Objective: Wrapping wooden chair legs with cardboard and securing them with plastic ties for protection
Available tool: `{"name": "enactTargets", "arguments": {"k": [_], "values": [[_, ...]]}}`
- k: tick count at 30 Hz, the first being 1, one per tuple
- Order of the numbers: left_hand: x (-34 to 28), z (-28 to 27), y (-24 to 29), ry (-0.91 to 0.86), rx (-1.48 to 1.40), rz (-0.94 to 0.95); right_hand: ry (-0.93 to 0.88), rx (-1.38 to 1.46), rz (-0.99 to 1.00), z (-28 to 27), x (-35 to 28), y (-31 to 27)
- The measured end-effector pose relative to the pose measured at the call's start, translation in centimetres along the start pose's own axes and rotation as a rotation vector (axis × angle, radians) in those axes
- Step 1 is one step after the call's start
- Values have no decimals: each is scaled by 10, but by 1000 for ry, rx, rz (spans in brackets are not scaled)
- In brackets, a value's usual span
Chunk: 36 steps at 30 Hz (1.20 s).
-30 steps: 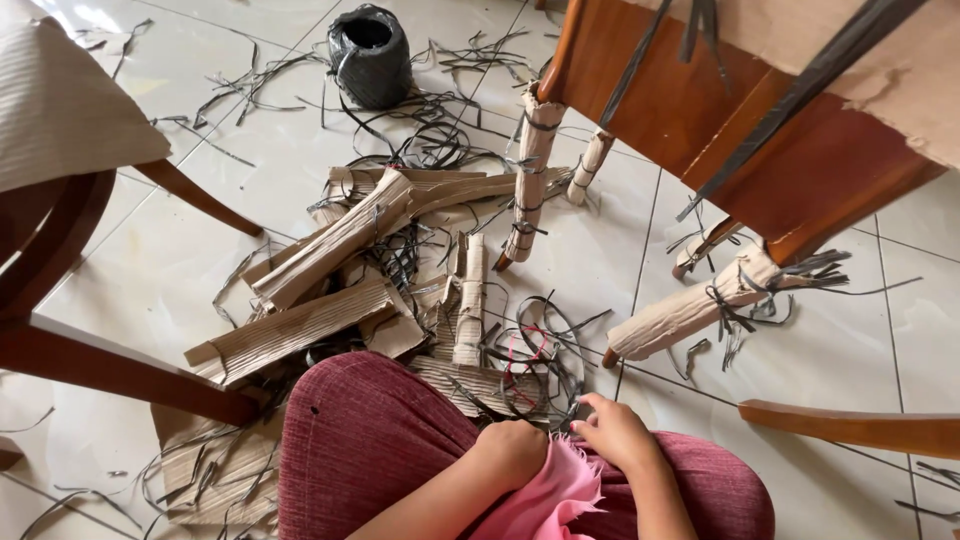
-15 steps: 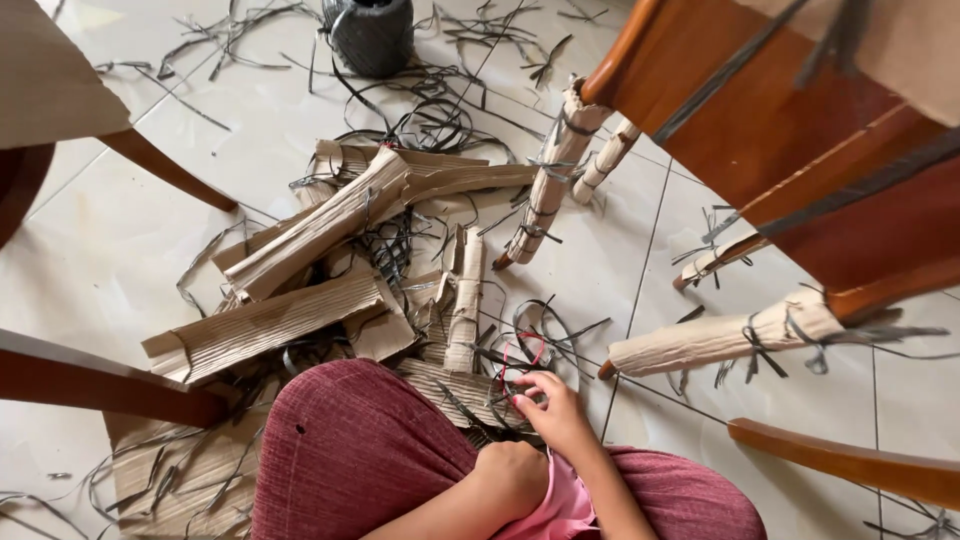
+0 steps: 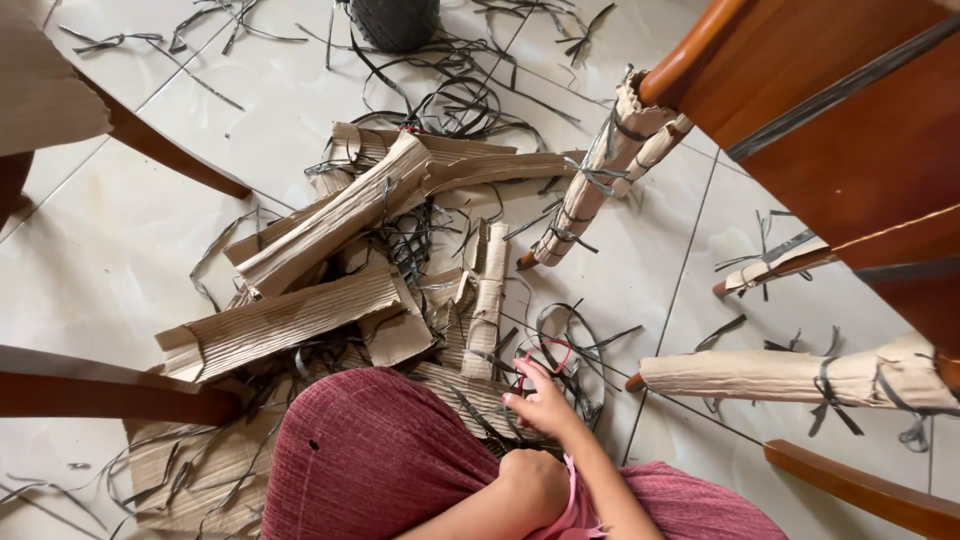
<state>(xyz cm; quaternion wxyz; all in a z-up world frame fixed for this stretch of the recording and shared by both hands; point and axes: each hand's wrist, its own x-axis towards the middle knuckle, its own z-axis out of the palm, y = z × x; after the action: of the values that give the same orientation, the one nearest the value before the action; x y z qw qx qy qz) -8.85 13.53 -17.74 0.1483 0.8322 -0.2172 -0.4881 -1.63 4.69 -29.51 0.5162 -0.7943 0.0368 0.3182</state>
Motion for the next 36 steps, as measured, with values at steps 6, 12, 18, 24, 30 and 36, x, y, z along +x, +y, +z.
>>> {"name": "enactTargets", "arguments": {"k": [6, 12, 18, 24, 30, 36], "values": [[14, 5, 0, -23, 36, -25, 237, 250, -91, -16, -45, -79], [11, -11, -11, -54, 20, 50, 316, 492, -499, -66, -128, -126], [27, 3, -20, 24, 49, 70, 523, 34, -200, -144, -196, -108], [65, 37, -42, 200, 167, 131, 784, -102, 366, -185, -229, -77], [6, -24, -2, 234, 73, 145, 1378, -151, -153, -219, -214, -15], [-8, -112, 60, 812, -323, 682, 971, 137, -386, -232, -169, -21]]}}
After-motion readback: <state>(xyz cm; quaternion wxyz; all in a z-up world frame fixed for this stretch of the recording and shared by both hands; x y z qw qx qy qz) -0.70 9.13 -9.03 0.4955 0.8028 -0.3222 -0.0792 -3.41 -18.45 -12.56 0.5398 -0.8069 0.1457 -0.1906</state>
